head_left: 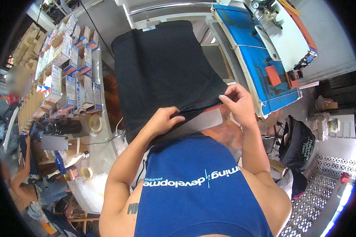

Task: The person places a black t-shirt on a heat press, aligns a transfer sticker on the chest, and operates the machine to apply the design. They repeat the process on the back of the shirt with a larger transfer.

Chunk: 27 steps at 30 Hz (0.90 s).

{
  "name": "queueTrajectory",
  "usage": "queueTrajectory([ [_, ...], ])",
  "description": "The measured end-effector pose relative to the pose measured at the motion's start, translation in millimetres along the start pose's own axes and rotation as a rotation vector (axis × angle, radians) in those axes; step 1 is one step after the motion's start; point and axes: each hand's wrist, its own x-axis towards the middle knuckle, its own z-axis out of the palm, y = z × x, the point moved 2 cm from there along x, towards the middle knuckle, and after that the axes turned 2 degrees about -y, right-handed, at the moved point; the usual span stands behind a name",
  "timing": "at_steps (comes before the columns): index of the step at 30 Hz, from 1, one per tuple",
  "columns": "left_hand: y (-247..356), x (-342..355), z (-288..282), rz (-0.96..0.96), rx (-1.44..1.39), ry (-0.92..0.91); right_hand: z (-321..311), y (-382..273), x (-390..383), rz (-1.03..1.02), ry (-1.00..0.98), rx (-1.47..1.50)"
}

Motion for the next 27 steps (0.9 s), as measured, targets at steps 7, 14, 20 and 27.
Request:
queueTrajectory([
  [7, -10, -44, 13, -0.201, -0.179, 0.077, -33, -5, -8, -0.189, -0.359, -0.443],
  [14, 2, -71, 39, -0.112, 0.102, 0.21, -14, -23, -11, -0.346, -0.161, -0.457],
  [20, 18, -60, 41, 0.114, 0.393, 0.253, 13, -29, 1, -0.408, -0.012, -0.137],
  [27, 90, -13, 12, 0.351, 0.449, 0.623, 26, -89, -4, -0.505, -0.189, -0.314],
])
